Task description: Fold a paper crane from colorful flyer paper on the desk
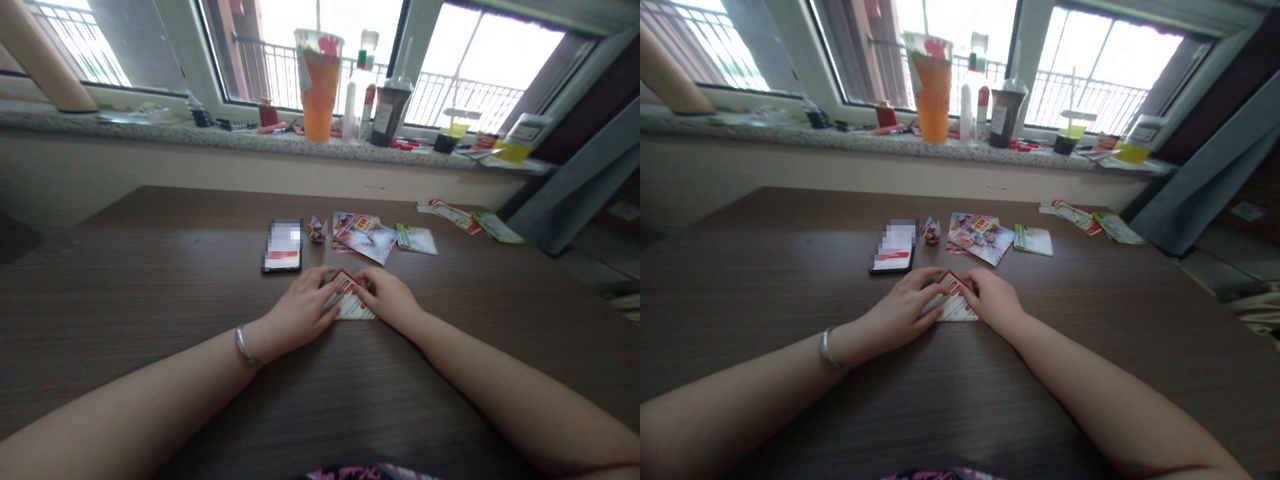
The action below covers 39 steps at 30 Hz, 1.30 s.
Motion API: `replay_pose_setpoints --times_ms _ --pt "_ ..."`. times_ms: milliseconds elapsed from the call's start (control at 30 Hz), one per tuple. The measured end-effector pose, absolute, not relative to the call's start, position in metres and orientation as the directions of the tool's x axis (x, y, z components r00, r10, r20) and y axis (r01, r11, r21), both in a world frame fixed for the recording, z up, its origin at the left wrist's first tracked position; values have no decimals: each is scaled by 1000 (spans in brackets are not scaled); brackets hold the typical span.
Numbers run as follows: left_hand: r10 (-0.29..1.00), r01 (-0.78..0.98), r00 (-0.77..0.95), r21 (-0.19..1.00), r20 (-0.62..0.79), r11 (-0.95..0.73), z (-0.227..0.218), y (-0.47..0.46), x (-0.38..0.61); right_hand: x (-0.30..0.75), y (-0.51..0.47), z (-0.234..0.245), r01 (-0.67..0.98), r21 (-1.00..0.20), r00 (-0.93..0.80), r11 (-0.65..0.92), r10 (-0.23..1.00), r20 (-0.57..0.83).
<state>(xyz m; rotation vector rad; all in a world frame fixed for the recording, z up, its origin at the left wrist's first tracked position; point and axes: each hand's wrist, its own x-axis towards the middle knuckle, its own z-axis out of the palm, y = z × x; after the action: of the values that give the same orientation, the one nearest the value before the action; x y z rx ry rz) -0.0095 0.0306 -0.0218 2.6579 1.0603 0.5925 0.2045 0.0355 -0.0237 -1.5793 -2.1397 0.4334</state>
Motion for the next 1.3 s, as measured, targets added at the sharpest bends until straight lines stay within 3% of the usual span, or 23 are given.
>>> replay_pose_setpoints --times_ms 233,367,533,767,933,1167,1300 --pt "704 659 671 250 232 -710 -30 34 -11 209 36 -27 792 -496 -260 357 931 256" --pt "705 659 667 251 240 -709 -29 36 -11 212 29 -23 698 -408 -474 589 807 353" --pt "713 656 661 282 235 -700 -28 37 -11 212 22 -18 574 -274 -712 772 635 300" --pt "717 642 674 338 177 -688 -23 37 -12 215 26 -18 691 -307 -588 654 756 286" --pt "751 603 627 481 208 -636 -21 39 -12 214 26 -20 725 -353 -520 591 806 283" --pt "803 430 533 731 268 -530 -24 41 -6 211 32 -27 707 -546 -331 450 892 307" --pt "867 320 449 866 218 -384 -24 38 -3 208 31 -24 610 -712 -266 348 936 230"
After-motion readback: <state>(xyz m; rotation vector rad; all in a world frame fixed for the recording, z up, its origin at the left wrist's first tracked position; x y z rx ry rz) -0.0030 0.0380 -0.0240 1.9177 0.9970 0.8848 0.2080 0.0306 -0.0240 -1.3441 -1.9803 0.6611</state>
